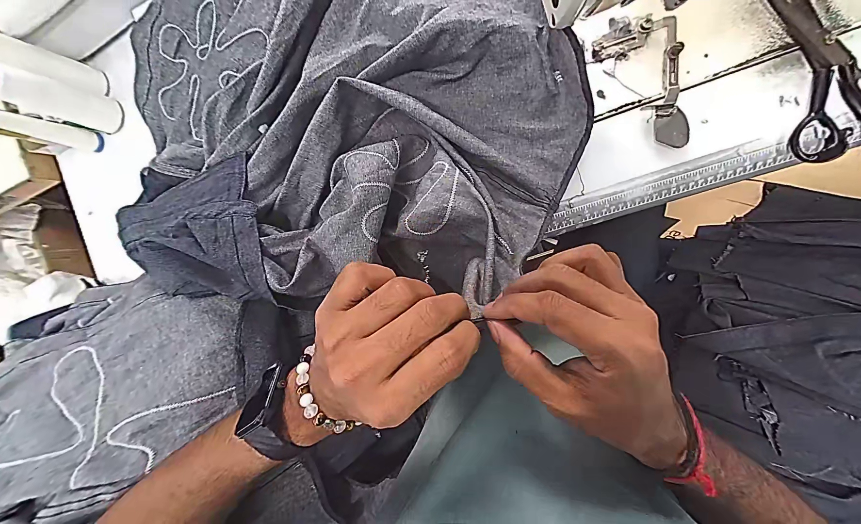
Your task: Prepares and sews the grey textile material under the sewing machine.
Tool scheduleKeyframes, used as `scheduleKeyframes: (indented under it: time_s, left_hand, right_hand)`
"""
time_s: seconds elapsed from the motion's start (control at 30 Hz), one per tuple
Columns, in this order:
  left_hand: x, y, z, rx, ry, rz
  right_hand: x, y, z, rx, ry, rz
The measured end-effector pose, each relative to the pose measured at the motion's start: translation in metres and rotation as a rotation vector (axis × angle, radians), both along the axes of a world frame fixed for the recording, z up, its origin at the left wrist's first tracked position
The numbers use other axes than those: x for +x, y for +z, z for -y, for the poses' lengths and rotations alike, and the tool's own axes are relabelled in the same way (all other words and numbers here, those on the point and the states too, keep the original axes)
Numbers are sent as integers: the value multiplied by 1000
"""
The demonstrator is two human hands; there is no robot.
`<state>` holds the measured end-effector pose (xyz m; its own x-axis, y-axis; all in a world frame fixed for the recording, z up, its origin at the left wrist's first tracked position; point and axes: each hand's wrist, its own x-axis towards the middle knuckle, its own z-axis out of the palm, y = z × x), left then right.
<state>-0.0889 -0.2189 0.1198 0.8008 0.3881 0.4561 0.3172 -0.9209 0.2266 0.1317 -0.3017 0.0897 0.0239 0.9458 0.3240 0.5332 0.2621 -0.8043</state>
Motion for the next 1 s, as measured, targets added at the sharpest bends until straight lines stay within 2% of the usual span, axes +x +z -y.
scheduleKeyframes:
  time_s: [0.23, 0.3, 0.37, 0.47, 0.53, 0.6, 0.8, 1.0]
  left_hand:
    - [-1, 0, 3, 80, -18, -70]
    - [0, -2, 5, 80, -2, -67]
    - [-1, 0, 4, 69, 44, -44]
    - [-7, 3, -1, 27, 95, 12]
    - [-7, 3, -3, 10, 92, 32]
    - [-4, 3, -4, 5, 75, 36]
    - [-3, 0, -2, 14, 58, 34]
    - [-4, 4, -1, 70, 25, -28]
  right_hand:
    - [-5, 5, 2, -7, 52, 286]
    - [-8, 3, 2, 4, -20, 324]
    - [0, -2, -3, -4, -191, 347]
    - [27, -10, -13, -98, -344, 183]
    - [29, -8, -10, -124, -258, -39]
    - [23, -2, -6, -113, -107, -148]
    - [8, 7, -7, -43, 18, -76]
    - [4, 7, -9, -12, 75, 141]
